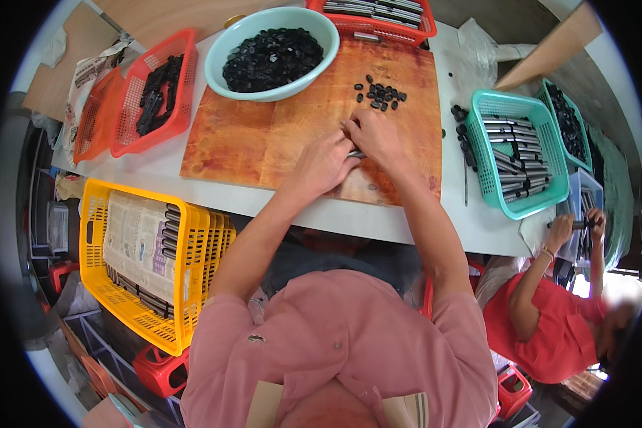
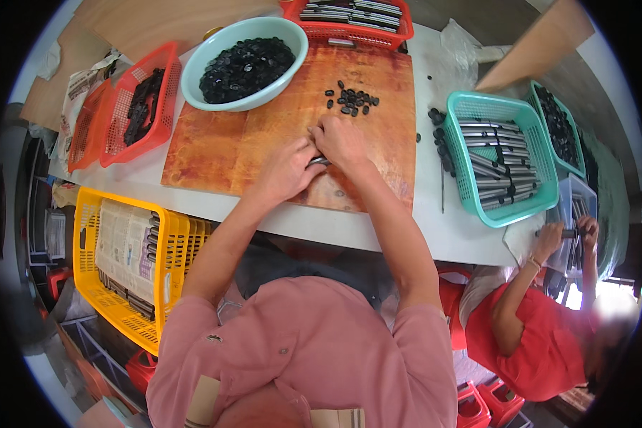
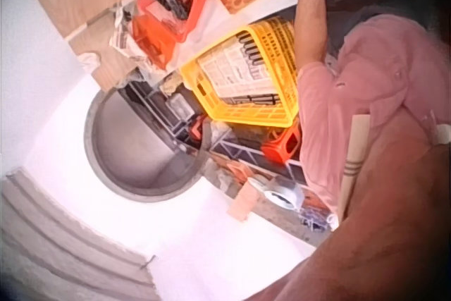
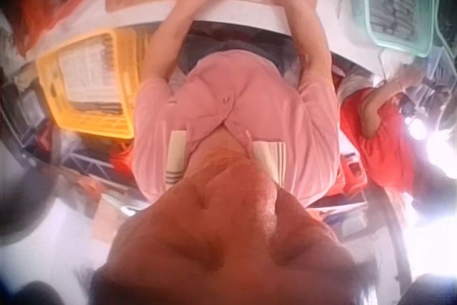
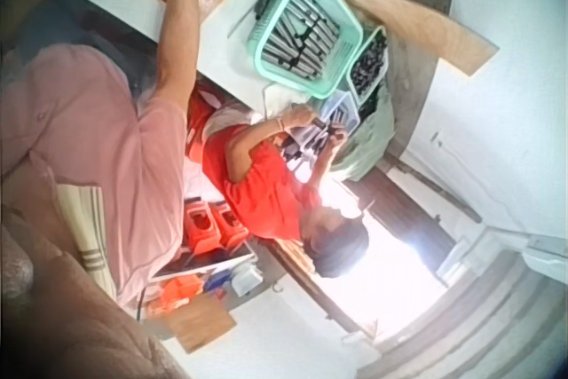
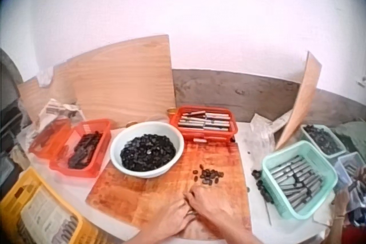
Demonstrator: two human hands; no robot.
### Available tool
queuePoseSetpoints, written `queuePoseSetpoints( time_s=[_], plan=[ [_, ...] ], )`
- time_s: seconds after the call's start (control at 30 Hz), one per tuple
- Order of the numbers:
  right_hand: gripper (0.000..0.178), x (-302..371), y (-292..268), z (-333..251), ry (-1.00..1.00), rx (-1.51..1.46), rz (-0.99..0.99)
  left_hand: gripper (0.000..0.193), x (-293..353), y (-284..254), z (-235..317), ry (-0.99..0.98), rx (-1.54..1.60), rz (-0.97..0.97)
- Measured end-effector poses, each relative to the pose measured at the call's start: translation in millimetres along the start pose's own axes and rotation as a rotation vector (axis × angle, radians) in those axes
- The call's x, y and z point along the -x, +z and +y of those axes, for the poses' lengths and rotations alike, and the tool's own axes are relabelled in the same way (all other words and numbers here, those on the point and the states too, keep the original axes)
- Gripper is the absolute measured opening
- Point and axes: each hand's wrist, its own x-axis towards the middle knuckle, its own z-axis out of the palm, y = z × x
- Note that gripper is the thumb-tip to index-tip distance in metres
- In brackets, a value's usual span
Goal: The person repeatedly picks up small black caps and metal marker bodies, inserts the caps into the bodies, and places the assembled markers into a yellow basket. The process is repeated continuously with items from a bowl and a green basket.
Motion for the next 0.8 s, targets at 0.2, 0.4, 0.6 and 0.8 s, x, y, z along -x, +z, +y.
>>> queuePoseSetpoints(
  time_s=[0.2, 0.4, 0.6, 0.8],
  plan=[
    [0.029, -1.7, 18.8, -0.5, -0.017, 0.003, 0.16, 0.024, 6.0, 3.6, 1.1, 0.021, 0.004, 0.081],
    [0.029, -6.7, 20.1, -4.2, 0.008, 0.054, 0.158, 0.024, 4.4, 7.8, -5.9, -0.02, 0.022, 0.035],
    [0.026, -2.3, 21.6, -1.6, -0.084, 0.103, 0.24, 0.023, 4.3, 7.7, -3.1, -0.021, 0.055, 0.035],
    [0.024, -4.2, 27.2, 1.3, -0.097, 0.076, 0.248, 0.022, 6.4, 10.1, -3.3, -0.031, 0.075, 0.05]
  ],
)
